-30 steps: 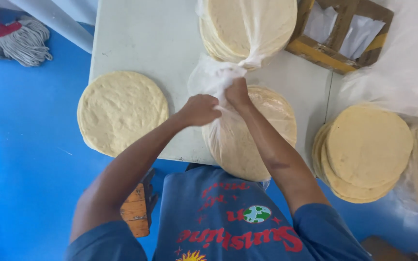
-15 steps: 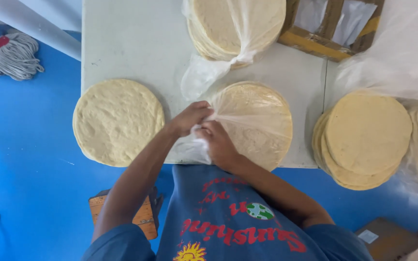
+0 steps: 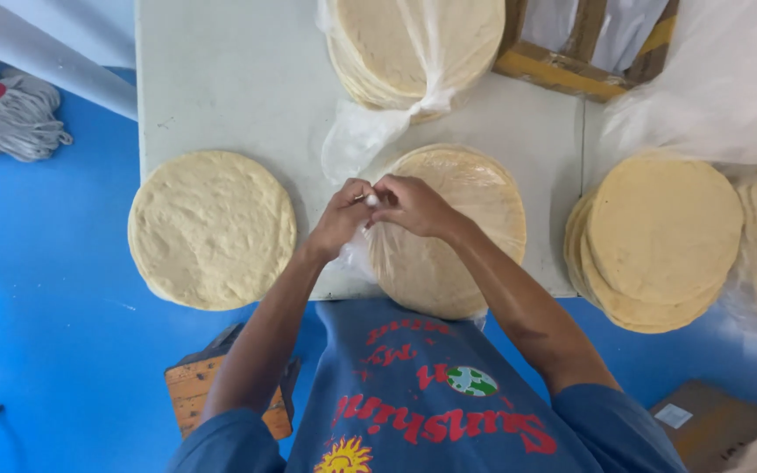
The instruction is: The person packs stacks of round flatbread into clear plastic bags at a work table. They open a bag, slide a stack of flatbread inside, wrap the plastic around it, tie the bag closed, and set the bagged flatbread on the table with other finished bags.
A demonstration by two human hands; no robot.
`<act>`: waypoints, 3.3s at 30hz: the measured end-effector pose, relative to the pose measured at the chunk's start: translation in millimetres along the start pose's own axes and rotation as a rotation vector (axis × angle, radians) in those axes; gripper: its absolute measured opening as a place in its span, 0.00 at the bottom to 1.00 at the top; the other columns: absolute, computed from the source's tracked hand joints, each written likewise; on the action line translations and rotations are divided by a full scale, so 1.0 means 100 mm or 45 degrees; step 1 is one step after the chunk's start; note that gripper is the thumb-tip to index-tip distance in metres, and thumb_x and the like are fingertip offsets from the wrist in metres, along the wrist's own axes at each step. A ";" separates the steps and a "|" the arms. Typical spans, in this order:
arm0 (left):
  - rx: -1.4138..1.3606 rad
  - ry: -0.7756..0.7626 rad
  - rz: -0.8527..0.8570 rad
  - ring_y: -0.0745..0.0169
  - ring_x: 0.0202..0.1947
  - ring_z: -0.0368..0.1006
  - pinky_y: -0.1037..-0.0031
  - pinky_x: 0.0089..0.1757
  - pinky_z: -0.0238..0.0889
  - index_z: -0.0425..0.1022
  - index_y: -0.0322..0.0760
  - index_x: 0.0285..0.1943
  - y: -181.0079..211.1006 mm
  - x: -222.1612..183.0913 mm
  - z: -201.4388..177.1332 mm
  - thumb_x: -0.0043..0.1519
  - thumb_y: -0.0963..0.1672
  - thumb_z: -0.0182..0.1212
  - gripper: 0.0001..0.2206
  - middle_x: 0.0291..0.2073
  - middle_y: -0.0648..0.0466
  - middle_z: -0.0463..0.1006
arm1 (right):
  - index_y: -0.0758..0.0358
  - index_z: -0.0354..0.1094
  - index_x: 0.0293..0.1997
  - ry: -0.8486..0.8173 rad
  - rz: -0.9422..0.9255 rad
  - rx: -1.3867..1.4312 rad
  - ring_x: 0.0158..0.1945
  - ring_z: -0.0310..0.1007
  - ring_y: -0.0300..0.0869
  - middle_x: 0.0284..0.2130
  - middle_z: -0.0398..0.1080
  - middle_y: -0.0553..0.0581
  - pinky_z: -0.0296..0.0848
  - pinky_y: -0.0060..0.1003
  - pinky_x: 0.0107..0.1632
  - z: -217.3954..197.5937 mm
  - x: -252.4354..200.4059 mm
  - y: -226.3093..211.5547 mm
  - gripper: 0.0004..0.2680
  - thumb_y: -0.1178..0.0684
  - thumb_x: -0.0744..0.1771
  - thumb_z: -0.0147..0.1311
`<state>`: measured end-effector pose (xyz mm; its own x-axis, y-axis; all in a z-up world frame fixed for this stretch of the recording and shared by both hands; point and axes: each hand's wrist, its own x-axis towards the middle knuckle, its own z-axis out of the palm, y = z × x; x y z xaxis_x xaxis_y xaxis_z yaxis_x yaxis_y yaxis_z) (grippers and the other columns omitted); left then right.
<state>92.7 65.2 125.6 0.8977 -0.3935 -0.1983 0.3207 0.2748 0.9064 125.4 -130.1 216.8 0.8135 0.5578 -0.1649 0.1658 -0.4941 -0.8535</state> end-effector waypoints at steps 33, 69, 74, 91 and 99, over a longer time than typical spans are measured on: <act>0.834 0.809 0.274 0.52 0.38 0.76 0.65 0.39 0.70 0.75 0.28 0.47 0.08 -0.09 0.43 0.63 0.40 0.63 0.07 0.41 0.42 0.76 | 0.58 0.63 0.30 0.688 0.028 -0.501 0.27 0.73 0.53 0.20 0.71 0.56 0.64 0.50 0.40 0.68 0.24 0.35 0.07 0.55 0.62 0.61; 0.943 0.158 0.337 0.33 0.70 0.47 0.49 0.64 0.47 0.46 0.13 0.75 -0.64 -0.49 -0.01 0.62 0.49 0.66 0.42 0.71 0.28 0.50 | 0.67 0.65 0.61 1.138 0.743 0.708 0.52 0.75 0.46 0.52 0.72 0.62 0.73 0.42 0.54 -0.04 -1.99 2.03 0.21 0.38 0.71 0.43; 0.915 0.417 0.261 0.44 0.75 0.59 0.62 0.70 0.54 0.66 0.35 0.72 -0.64 0.28 0.20 0.73 0.48 0.52 0.21 0.73 0.41 0.66 | 0.65 0.68 0.62 1.102 1.016 1.458 0.48 0.78 0.47 0.49 0.77 0.62 0.75 0.47 0.52 0.82 -2.30 2.37 0.22 0.37 0.71 0.37; 0.013 0.071 0.088 0.62 0.37 0.70 0.52 0.48 0.59 0.64 0.39 0.28 0.79 0.59 1.37 0.75 0.47 0.39 0.19 0.23 0.55 0.65 | 0.58 0.55 0.73 1.358 0.355 2.048 0.64 0.68 0.53 0.65 0.66 0.60 0.71 0.51 0.63 0.40 -2.14 1.20 0.26 0.32 0.70 0.35; 0.260 -0.002 0.804 0.60 0.34 0.71 0.54 0.70 0.56 0.57 0.39 0.24 2.31 1.65 1.05 0.79 0.50 0.34 0.26 0.19 0.57 0.58 | 0.57 0.52 0.76 0.984 -0.353 1.732 0.69 0.66 0.50 0.70 0.62 0.57 0.70 0.53 0.67 -0.97 -0.68 0.73 0.24 0.36 0.73 0.42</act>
<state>283.2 -28.1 341.7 0.8939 -0.2123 0.3947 -0.3310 0.2811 0.9008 136.5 -268.6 213.3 0.9896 -0.1430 -0.0172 0.0949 0.7368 -0.6694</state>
